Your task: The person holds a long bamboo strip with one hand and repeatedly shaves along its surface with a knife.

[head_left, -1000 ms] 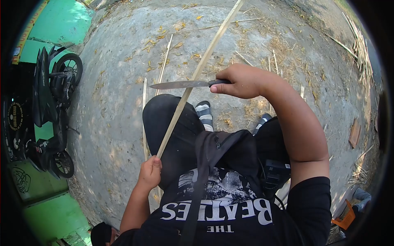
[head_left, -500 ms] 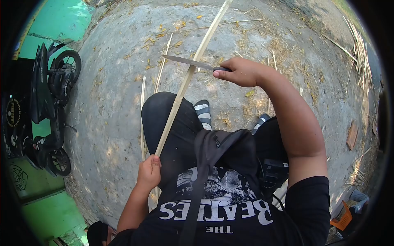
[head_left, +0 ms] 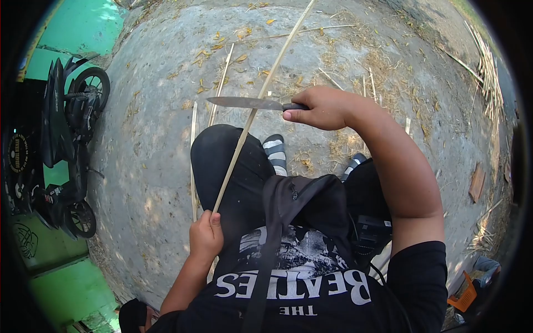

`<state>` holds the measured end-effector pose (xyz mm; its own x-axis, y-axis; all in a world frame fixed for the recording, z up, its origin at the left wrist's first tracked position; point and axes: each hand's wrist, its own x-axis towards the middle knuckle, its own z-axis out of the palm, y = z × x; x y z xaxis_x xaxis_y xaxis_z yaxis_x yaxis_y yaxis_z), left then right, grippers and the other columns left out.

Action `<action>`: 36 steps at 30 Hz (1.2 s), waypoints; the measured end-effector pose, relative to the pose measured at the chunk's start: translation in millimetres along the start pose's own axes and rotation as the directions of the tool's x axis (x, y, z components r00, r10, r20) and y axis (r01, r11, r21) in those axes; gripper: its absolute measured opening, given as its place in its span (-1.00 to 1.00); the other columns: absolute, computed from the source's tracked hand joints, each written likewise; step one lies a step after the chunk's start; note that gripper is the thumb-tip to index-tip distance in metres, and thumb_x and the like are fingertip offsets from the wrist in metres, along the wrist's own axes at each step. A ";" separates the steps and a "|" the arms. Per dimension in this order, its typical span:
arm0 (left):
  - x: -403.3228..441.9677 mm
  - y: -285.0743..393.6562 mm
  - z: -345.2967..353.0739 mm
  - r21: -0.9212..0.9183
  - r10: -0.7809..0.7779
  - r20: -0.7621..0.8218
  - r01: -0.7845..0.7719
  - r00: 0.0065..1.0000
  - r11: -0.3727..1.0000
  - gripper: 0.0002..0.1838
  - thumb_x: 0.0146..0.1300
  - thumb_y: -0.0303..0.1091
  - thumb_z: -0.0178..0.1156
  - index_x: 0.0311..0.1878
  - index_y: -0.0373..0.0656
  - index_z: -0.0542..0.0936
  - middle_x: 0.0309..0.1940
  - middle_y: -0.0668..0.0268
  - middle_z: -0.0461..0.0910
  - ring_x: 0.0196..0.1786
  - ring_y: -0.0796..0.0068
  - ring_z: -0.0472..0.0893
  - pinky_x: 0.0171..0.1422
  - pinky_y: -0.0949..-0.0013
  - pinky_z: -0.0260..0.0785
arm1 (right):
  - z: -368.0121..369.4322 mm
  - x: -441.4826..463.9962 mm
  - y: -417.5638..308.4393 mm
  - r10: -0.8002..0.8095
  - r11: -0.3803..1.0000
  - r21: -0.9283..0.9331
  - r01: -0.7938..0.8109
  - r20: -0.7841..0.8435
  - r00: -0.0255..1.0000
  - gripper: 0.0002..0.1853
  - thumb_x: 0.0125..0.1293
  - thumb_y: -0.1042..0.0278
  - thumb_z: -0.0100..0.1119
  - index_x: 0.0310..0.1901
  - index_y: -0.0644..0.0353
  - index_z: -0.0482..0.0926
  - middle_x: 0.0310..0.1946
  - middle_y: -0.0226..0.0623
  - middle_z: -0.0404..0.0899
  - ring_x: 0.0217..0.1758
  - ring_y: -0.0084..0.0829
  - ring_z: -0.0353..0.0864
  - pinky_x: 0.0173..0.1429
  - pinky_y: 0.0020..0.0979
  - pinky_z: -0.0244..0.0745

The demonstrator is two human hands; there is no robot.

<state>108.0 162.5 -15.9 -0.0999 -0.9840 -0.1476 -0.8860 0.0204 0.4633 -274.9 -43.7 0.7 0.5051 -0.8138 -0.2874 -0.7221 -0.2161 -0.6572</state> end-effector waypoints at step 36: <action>-1.8 -4.4 10.3 -0.020 0.045 -0.062 -0.046 0.997 0.999 -0.44 0.65 0.04 -0.07 -0.42 -0.22 0.38 -0.59 -0.10 0.47 -0.48 -0.30 0.55 -0.40 -0.12 0.30 | -16.4 -1.3 27.3 -0.035 0.999 0.020 0.044 -0.338 0.941 -0.39 0.51 -0.31 0.15 -0.14 0.26 0.58 -0.49 -0.10 0.55 -0.40 -0.20 0.53 -0.22 -0.13 0.43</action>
<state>107.4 166.0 -26.7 -0.1112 -0.9912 -0.0724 -0.8713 0.0622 0.4869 -303.1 -57.4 -5.5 0.3407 -0.9401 -0.0120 -0.6897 -0.2412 -0.6827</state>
